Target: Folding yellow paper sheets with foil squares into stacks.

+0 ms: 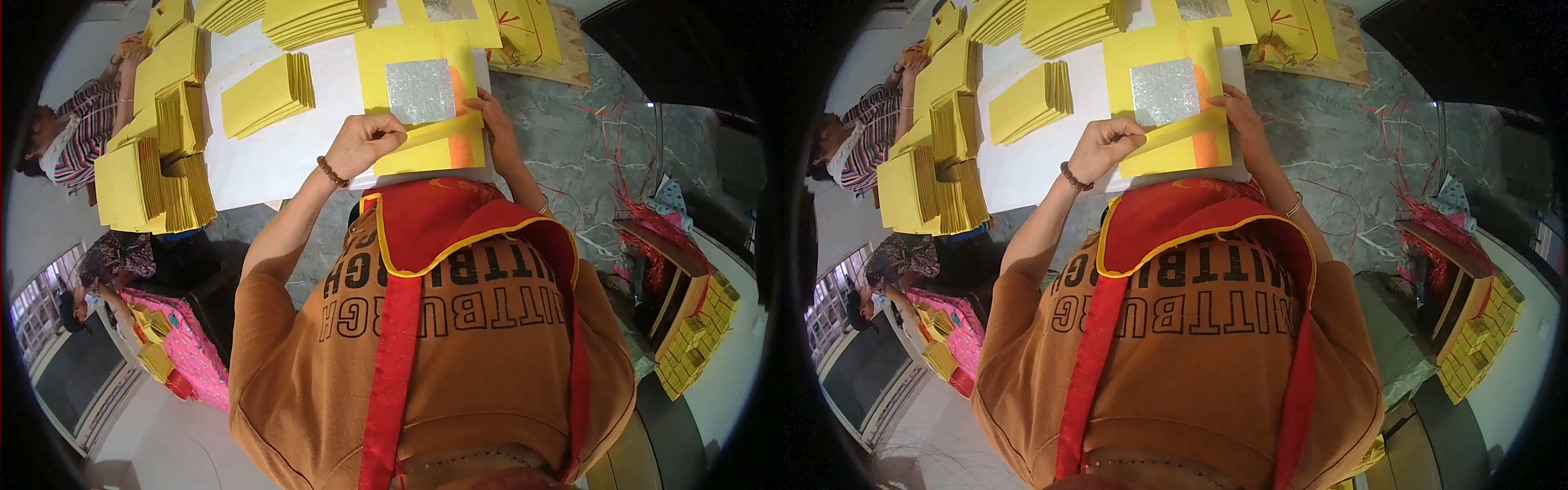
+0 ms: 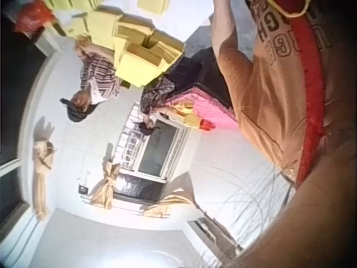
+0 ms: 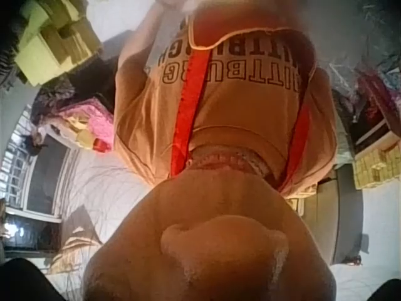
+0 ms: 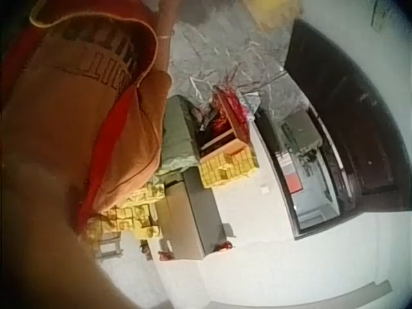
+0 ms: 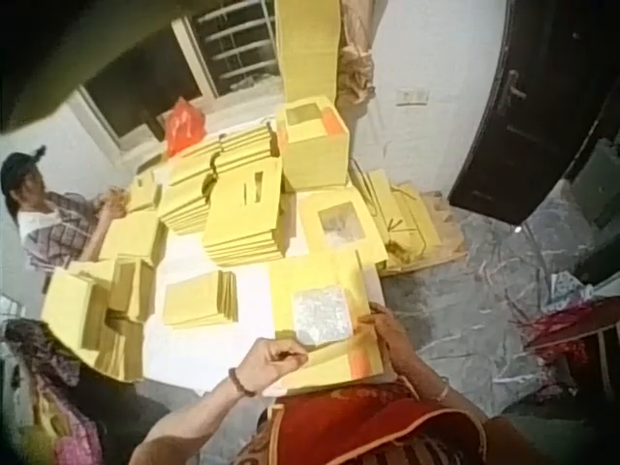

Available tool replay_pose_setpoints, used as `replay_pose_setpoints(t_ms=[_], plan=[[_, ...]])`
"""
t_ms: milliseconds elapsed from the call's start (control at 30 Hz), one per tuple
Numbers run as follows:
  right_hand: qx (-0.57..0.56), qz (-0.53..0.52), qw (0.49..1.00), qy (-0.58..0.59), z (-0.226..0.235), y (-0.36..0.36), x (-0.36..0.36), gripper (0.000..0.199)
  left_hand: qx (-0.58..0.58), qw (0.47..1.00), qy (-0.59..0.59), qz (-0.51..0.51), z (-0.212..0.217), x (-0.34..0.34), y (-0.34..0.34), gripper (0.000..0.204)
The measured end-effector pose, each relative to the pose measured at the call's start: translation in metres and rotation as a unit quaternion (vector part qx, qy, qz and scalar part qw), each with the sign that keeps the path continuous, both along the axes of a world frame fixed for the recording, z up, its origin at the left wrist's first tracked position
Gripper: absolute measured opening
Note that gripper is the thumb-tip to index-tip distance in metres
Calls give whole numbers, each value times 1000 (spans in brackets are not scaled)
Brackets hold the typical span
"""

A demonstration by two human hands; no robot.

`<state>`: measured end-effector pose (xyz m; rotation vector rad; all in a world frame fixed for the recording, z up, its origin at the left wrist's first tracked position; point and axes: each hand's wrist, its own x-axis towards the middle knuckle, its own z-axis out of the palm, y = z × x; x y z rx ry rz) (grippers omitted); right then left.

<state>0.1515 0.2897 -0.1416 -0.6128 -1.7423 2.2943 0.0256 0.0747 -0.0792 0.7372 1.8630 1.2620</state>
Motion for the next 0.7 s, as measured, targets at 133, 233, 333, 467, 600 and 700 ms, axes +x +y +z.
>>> replay_pose_setpoints(t_ms=[133, 233, 333, 467, 600, 700], plan=[[11, 66, 993, 93, -16, 7, 7, 36, -7, 998, -50, 33, 4, -3, 1, 11], [61, 86, 992, 76, -11, 4, 7, 45, -21, 995, -76, 64, 7, -5, 3, 14], [68, 79, 994, 43, -9, 3, 6, 50, -16, 993, -91, 72, 12, -5, 5, 13], [33, 80, 996, 33, -5, 2, 6, 48, 11, 995, -72, 70, 9, -6, 6, 10], [46, 69, 996, 46, -16, 4, 4, 43, -10, 993, -108, 52, 18, -5, 6, 11], [53, 64, 994, 71, -24, 5, 3, 41, 30, 995, -88, 28, 8, -3, -2, 12]])
